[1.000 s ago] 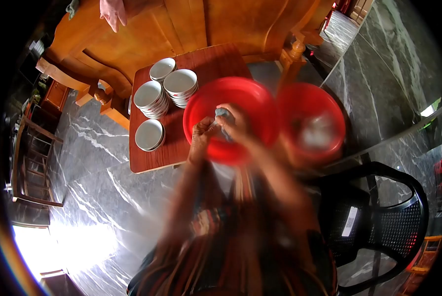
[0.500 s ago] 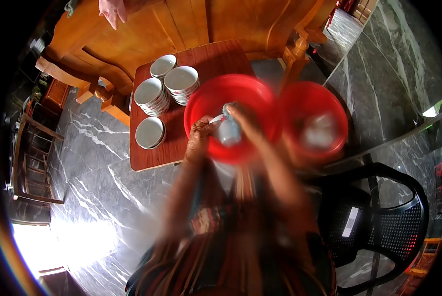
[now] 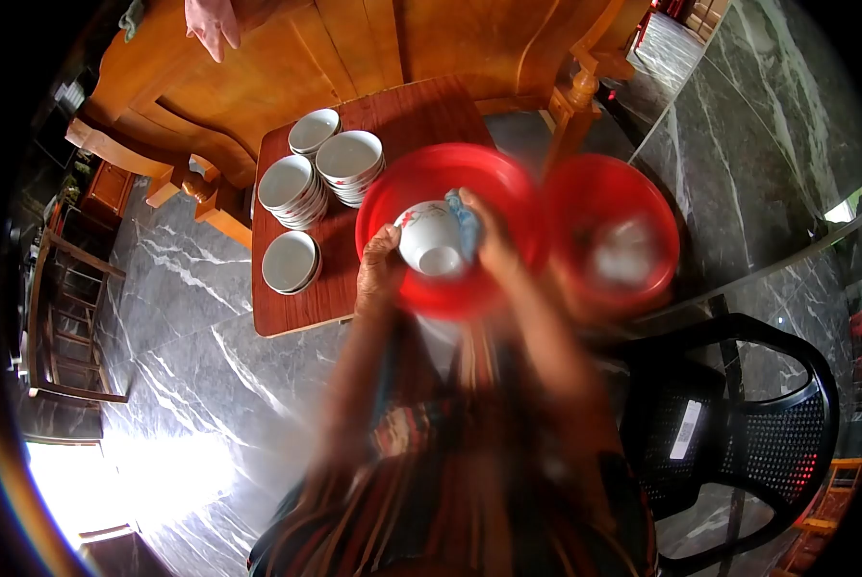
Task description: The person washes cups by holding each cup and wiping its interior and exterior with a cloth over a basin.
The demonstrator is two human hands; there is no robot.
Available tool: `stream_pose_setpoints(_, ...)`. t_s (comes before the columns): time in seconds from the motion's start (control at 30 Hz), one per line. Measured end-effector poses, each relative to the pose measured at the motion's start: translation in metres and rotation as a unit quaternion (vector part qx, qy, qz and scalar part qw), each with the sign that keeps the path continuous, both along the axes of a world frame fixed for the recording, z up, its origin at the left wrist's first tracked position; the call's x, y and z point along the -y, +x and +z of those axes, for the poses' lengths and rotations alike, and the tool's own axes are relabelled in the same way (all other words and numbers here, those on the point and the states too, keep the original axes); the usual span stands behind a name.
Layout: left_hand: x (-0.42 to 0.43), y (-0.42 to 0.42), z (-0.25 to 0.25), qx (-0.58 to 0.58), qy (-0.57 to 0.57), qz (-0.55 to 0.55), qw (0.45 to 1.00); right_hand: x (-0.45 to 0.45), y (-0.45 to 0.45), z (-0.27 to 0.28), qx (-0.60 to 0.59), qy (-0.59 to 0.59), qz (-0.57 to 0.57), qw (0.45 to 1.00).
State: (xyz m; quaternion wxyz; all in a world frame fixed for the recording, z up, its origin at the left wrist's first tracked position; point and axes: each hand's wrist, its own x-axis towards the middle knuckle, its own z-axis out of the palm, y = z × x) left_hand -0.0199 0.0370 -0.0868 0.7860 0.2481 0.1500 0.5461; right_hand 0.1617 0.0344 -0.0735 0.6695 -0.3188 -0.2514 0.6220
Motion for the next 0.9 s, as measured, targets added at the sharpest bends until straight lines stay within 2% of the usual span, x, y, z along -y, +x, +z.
stream_pose_setpoints(0.07, -0.004, -0.001, -0.006, 0.042, -0.027, 0.009, 0.999, -0.003, 0.001, -0.008, -0.059, -0.021, -0.044, 0.997)
stream_pose_setpoints(0.17, -0.005, -0.002, -0.005, 0.035, -0.026, -0.022, 0.999, 0.001, 0.001, 0.001, -0.092, -0.036, -0.023, 0.995)
stream_pose_setpoints(0.27, 0.005, 0.004, 0.014, -0.092, 0.019, -0.050, 0.994, 0.002, 0.010, 0.003, -0.089, -0.054, 0.004, 0.995)
stream_pose_setpoints(0.3, 0.008, 0.006, 0.019, -0.091, 0.020, -0.050, 0.994, 0.003, 0.009, 0.004, -0.088, -0.053, 0.004, 0.995)
stream_pose_setpoints(0.37, 0.012, 0.008, 0.027, -0.226, 0.068, -0.043, 0.971, 0.006, 0.007, 0.005, 0.016, -0.091, -0.036, 0.995)
stream_pose_setpoints(0.4, 0.011, 0.007, 0.029, -0.230, 0.059, -0.058, 0.970, 0.009, 0.003, 0.010, 0.065, -0.093, -0.060, 0.992)
stream_pose_setpoints(0.53, 0.009, 0.007, 0.019, -0.238, 0.077, -0.049, 0.967, 0.010, -0.001, 0.016, 0.103, -0.076, -0.055, 0.990)
stream_pose_setpoints(0.57, 0.006, 0.007, 0.012, -0.227, 0.082, -0.039, 0.970, 0.013, -0.004, 0.019, 0.247, -0.022, -0.055, 0.967)
stream_pose_setpoints(0.6, 0.004, 0.007, 0.009, -0.216, 0.088, -0.029, 0.972, 0.015, -0.009, 0.028, 0.384, 0.034, -0.054, 0.921)
stream_pose_setpoints(0.63, 0.003, 0.007, 0.005, -0.214, 0.086, -0.025, 0.973, 0.015, -0.015, 0.034, 0.519, 0.198, -0.114, 0.824)
stream_pose_setpoints(0.7, 0.002, 0.005, 0.003, -0.232, 0.100, 0.011, 0.967, 0.017, -0.026, 0.040, 0.674, 0.286, -0.217, 0.645)
stream_pose_setpoints(0.73, 0.002, 0.005, 0.003, -0.231, 0.098, 0.015, 0.968, 0.018, -0.029, 0.035, 0.661, 0.261, -0.163, 0.685)
stream_pose_setpoints(0.77, 0.004, 0.005, 0.004, -0.201, 0.100, 0.019, 0.974, 0.018, -0.030, 0.035, 0.661, 0.263, -0.158, 0.685)
stream_pose_setpoints(0.83, 0.010, 0.002, 0.015, -0.169, 0.099, 0.025, 0.980, 0.022, -0.034, 0.043, 0.593, 0.243, -0.115, 0.759)
stream_pose_setpoints(0.9, 0.013, 0.000, 0.027, -0.184, 0.066, 0.024, 0.980, 0.017, -0.029, 0.031, 0.568, 0.231, -0.117, 0.781)
